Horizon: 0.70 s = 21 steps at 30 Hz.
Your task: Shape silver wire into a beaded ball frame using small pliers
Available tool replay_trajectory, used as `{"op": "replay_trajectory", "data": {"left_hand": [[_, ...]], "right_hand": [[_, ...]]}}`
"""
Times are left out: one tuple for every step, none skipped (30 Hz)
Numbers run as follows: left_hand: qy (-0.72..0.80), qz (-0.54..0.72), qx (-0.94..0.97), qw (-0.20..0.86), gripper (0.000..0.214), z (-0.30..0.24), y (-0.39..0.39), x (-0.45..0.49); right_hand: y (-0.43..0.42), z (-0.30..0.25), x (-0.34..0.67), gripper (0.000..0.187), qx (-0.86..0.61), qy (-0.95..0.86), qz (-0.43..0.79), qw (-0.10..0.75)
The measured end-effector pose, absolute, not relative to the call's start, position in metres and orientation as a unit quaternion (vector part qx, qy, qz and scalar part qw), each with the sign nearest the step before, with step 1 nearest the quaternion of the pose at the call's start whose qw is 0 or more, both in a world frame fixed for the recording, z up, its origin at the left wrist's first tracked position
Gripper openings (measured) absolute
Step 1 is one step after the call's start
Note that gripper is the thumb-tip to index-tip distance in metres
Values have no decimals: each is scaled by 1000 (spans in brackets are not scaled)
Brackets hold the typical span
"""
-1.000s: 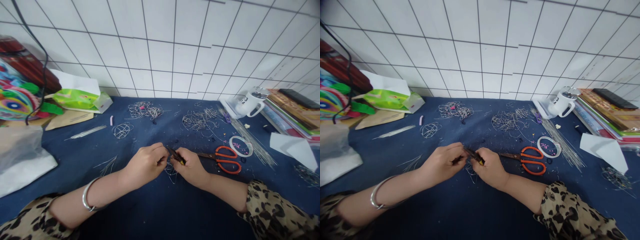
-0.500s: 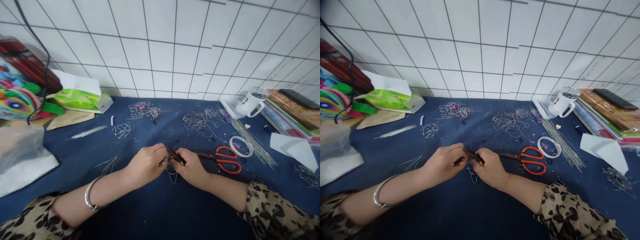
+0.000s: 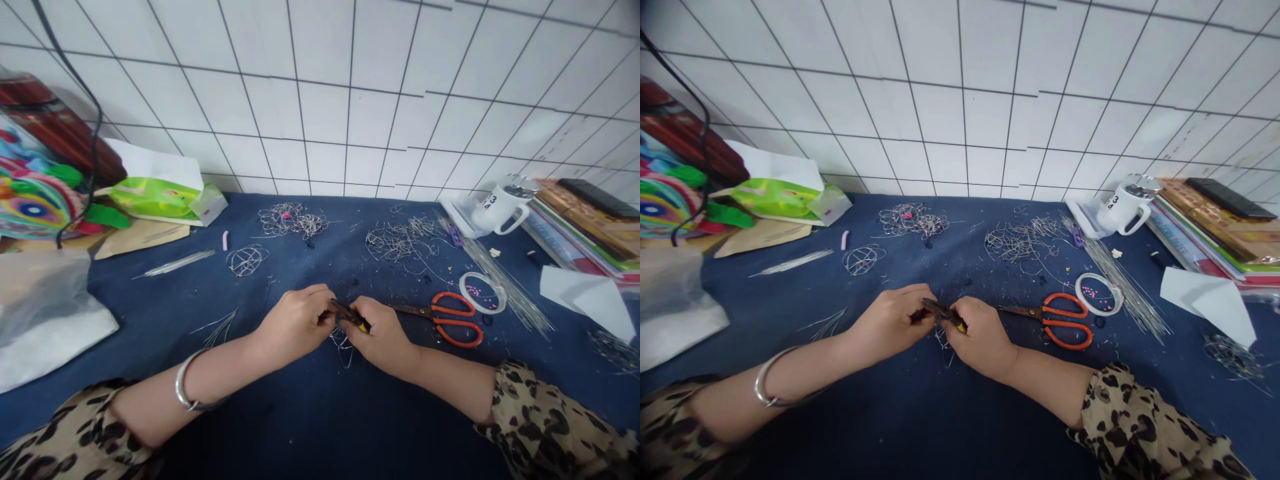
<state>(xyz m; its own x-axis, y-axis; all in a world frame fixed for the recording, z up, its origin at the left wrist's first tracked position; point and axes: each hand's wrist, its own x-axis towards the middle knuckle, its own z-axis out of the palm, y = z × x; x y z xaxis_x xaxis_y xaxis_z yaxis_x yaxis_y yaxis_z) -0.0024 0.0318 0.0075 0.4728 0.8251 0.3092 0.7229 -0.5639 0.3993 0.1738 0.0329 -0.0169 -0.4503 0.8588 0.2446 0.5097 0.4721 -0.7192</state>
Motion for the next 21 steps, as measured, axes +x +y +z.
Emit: {"op": "replay_trajectory", "data": {"left_hand": [[458,238,848,121,14,8,32,-2],[459,236,847,128,14,8,32,-2],[457,233,849,128,14,8,32,-2],[454,229,852,123,14,8,32,-2],[451,225,856,115,14,8,32,-3],[448,220,860,108,15,8,31,-3],[444,216,863,105,15,8,31,-4],[440,215,866,105,15,8,31,-4],[435,216,867,110,15,9,31,-5],[431,221,867,119,15,10,32,-6],[429,231,863,132,14,11,32,-7],[429,241,858,148,14,12,33,-7],[430,251,852,162,14,13,33,-8],[434,259,845,175,14,13,34,-8],[437,266,839,185,14,14,35,-9],[440,270,834,192,14,14,35,-9],[442,273,831,197,14,14,36,-10],[443,276,829,202,14,14,36,-10],[442,278,827,208,14,14,36,-10],[441,281,825,214,14,14,36,-11],[441,282,823,222,14,14,36,-11]], "right_hand": [[33,-17,174,6,-425,-804,282,306],[33,-18,173,6,-424,-805,278,308],[33,-19,173,6,-423,-806,274,309],[33,-19,173,7,-423,-807,272,310],[33,-19,173,7,-424,-807,271,309],[33,-19,173,7,-426,-806,271,309],[33,-19,173,7,-429,-804,273,308],[33,-18,173,8,-431,-803,276,307],[33,-17,173,8,-432,-800,281,307],[34,-16,173,8,-435,-796,287,307],[34,-15,173,8,-439,-792,293,307],[34,-14,173,8,-444,-787,299,306],[34,-13,173,8,-449,-782,306,305],[34,-12,173,6,-454,-778,312,303],[34,-11,173,6,-458,-774,319,300],[34,-11,173,5,-460,-771,325,297],[34,-10,173,5,-462,-768,331,295],[34,-10,174,5,-463,-766,335,293],[34,-9,174,5,-463,-765,339,292],[34,-9,174,6,-463,-764,343,291],[34,-8,174,6,-462,-764,346,290]]}}
